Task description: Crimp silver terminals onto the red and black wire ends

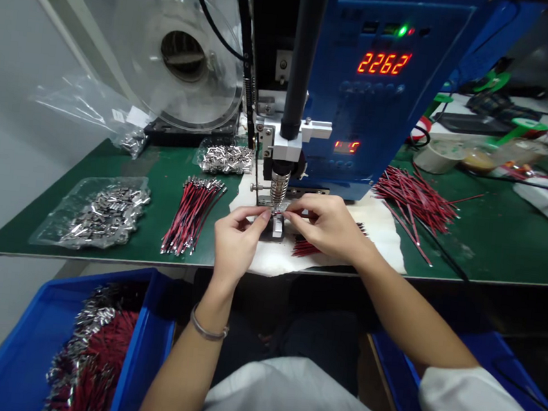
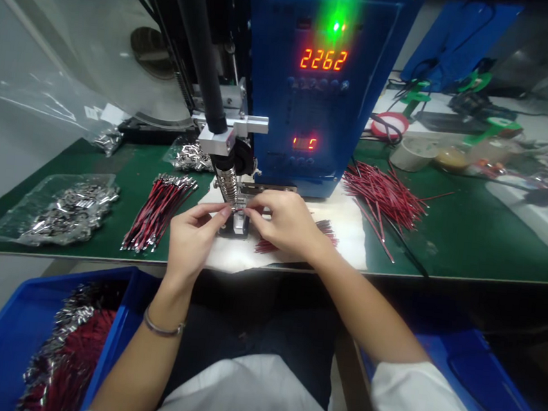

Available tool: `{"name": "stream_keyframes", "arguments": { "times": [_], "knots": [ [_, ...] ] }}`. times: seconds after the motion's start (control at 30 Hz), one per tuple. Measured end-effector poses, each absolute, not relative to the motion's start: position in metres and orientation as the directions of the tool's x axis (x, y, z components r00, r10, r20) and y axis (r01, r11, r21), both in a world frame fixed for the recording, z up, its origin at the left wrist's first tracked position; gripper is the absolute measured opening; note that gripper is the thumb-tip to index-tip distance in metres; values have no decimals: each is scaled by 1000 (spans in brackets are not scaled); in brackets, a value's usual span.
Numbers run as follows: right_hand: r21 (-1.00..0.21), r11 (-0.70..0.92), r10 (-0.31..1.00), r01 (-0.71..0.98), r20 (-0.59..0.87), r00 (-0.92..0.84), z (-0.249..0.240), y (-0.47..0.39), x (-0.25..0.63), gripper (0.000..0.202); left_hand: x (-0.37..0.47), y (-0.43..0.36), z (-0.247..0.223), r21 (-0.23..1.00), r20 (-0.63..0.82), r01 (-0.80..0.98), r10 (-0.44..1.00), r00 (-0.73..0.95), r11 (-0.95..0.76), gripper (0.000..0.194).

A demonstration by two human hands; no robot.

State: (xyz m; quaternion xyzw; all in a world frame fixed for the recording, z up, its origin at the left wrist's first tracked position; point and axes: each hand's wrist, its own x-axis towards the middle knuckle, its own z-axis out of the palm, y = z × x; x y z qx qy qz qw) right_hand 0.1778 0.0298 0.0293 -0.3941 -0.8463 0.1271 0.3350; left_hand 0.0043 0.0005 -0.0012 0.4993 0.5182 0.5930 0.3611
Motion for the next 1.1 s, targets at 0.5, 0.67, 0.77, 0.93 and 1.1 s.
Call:
{"name": "stream_keyframes", "arguments": {
  "times": [0.5,0.67,0.77,0.93,1.1],
  "knots": [
    [-390,768,640,508,474,-604,31,34,188,19,3,1,-2,971,232,100,950,-211,-215,20],
    [-395,798,603,455,527,-599,29,34,186,18,3,1,-2,973,227,102,948,-223,-208,19],
    [-390,813,582,432,539,-609,28,35,186,17,3,2,-2,973,223,118,949,-223,-201,19],
    [-370,821,570,434,549,-611,27,37,187,17,4,2,-1,975,203,132,953,-226,-176,19],
    [-357,819,573,448,542,-615,25,37,188,18,5,2,-2,978,198,112,951,-236,-175,19]
  ]
}}
